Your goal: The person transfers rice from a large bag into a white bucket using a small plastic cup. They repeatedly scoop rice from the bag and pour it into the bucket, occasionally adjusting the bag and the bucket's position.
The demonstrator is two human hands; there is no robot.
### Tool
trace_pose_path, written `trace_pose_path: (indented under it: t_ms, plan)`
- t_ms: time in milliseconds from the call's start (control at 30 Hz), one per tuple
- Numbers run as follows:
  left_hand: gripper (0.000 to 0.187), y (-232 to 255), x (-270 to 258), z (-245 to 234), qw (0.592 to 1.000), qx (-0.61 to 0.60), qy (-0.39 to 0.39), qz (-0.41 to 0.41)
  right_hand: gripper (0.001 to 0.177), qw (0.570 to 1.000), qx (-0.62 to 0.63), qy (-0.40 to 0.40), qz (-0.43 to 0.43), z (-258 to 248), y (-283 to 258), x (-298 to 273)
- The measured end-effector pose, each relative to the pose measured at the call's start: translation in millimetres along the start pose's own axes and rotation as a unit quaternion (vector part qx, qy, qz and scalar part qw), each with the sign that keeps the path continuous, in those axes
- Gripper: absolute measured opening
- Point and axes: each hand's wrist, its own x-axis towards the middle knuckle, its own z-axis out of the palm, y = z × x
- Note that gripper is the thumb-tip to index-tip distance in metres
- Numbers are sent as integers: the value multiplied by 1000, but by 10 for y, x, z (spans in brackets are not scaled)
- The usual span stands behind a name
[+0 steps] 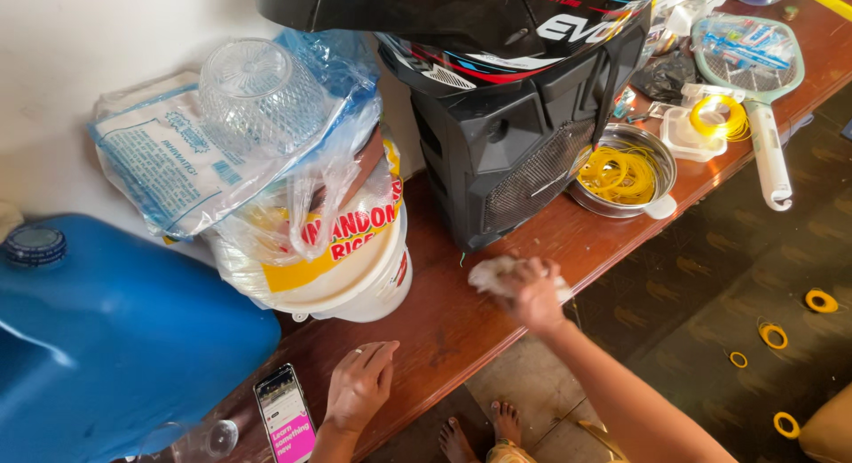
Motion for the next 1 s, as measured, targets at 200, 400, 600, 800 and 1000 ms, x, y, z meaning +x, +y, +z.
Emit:
trace_pose_path:
  t_ms: [200, 400, 600, 800, 1000]
  plan:
    - [29, -43, 127, 206, 997, -43, -1, 64, 42, 948, 131, -179, -227, 479, -1455, -395]
    - [25, -58, 208, 386, 993, -78, -50, 79, 61, 943, 188, -192, -194, 806, -1034, -532]
    - [27, -209, 72, 474, 990, -86, -74, 77, 57, 990, -48, -116, 69, 450, 948, -240]
    - [24, -133, 95, 668, 987, -103, -106, 62, 65, 977, -49, -151, 143, 322, 426, -43]
    - [22, 172, 568, 905, 979, -164, -101, 73, 57, 986, 36, -146, -74, 263, -376, -235]
